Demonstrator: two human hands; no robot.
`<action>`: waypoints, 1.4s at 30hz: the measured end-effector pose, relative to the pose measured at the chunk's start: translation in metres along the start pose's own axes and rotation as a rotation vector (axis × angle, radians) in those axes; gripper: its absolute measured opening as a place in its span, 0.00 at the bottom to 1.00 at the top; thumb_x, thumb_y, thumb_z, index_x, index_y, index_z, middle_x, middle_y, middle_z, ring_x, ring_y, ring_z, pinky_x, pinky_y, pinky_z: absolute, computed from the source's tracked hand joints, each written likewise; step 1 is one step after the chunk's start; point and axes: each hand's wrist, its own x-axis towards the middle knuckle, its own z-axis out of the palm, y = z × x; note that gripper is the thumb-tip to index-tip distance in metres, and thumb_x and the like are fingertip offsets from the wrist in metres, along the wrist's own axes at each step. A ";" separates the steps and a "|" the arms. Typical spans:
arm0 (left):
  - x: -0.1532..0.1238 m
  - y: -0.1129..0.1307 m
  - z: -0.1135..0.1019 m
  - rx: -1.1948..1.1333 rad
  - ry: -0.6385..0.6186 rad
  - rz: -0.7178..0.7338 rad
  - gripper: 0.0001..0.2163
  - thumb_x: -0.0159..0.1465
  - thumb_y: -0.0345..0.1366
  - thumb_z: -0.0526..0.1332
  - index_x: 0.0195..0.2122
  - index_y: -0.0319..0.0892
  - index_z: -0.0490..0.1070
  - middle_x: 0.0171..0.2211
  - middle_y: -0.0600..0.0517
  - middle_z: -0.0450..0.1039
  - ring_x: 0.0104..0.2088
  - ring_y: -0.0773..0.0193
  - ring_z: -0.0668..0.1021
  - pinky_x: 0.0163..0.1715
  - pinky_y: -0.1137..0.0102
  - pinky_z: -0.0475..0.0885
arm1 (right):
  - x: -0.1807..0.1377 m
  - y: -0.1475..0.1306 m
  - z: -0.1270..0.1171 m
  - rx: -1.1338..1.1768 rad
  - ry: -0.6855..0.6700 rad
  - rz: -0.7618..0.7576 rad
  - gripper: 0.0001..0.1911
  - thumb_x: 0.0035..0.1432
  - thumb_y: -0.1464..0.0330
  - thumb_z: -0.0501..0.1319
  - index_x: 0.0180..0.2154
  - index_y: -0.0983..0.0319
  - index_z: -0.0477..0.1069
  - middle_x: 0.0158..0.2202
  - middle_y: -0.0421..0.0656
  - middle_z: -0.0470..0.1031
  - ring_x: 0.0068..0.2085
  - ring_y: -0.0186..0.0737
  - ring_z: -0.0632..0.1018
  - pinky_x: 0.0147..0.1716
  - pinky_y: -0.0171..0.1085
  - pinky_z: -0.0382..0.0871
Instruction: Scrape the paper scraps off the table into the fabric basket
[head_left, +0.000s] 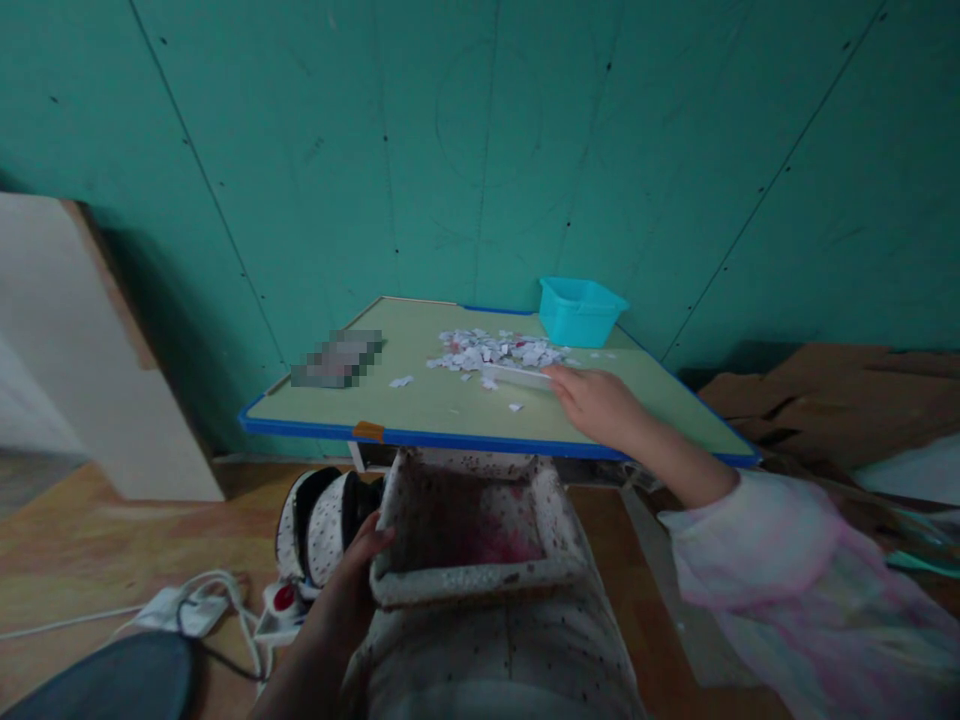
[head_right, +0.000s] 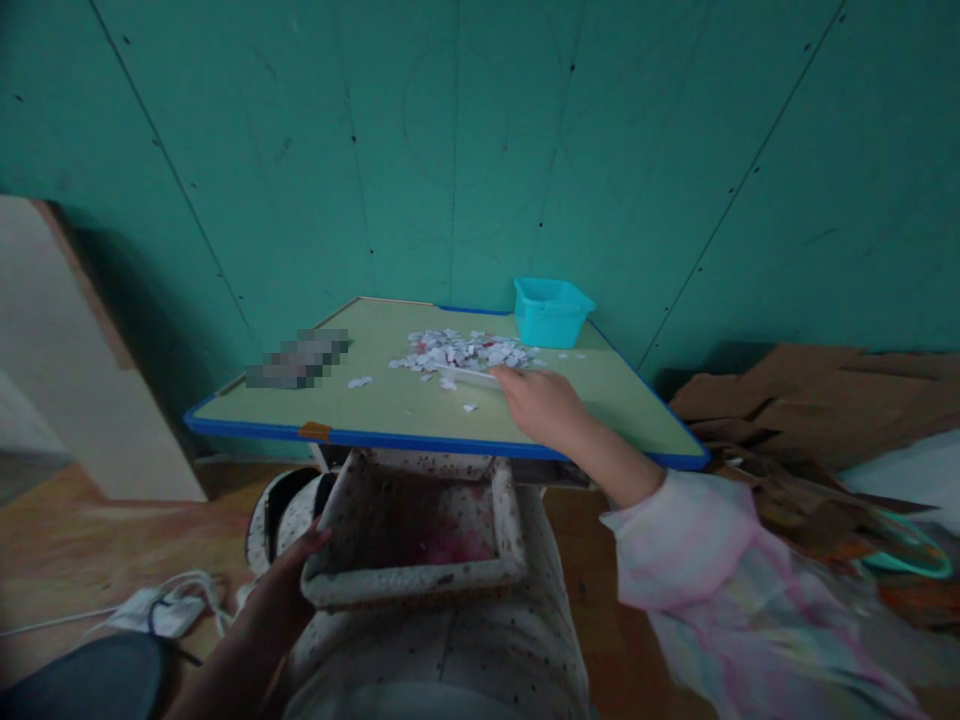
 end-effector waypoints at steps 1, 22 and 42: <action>-0.001 0.000 0.001 -0.002 0.008 -0.002 0.15 0.50 0.33 0.61 0.41 0.46 0.68 0.28 0.57 0.78 0.34 0.61 0.78 0.33 0.70 0.71 | 0.001 -0.004 0.000 -0.002 -0.010 -0.021 0.18 0.61 0.68 0.45 0.50 0.62 0.64 0.41 0.49 0.75 0.38 0.42 0.75 0.35 0.36 0.63; 0.009 -0.004 -0.005 0.029 -0.014 -0.043 0.23 0.47 0.35 0.61 0.47 0.47 0.65 0.40 0.50 0.77 0.42 0.51 0.76 0.33 0.62 0.73 | 0.003 -0.003 -0.004 0.035 0.000 0.113 0.19 0.61 0.65 0.43 0.51 0.61 0.62 0.42 0.48 0.75 0.38 0.43 0.76 0.34 0.36 0.63; -0.001 -0.002 0.002 0.013 -0.090 -0.024 0.18 0.52 0.34 0.58 0.46 0.47 0.66 0.32 0.55 0.79 0.39 0.56 0.77 0.32 0.66 0.71 | 0.001 -0.005 -0.003 -0.038 -0.023 0.089 0.19 0.61 0.67 0.43 0.50 0.61 0.63 0.40 0.49 0.76 0.36 0.44 0.76 0.33 0.37 0.62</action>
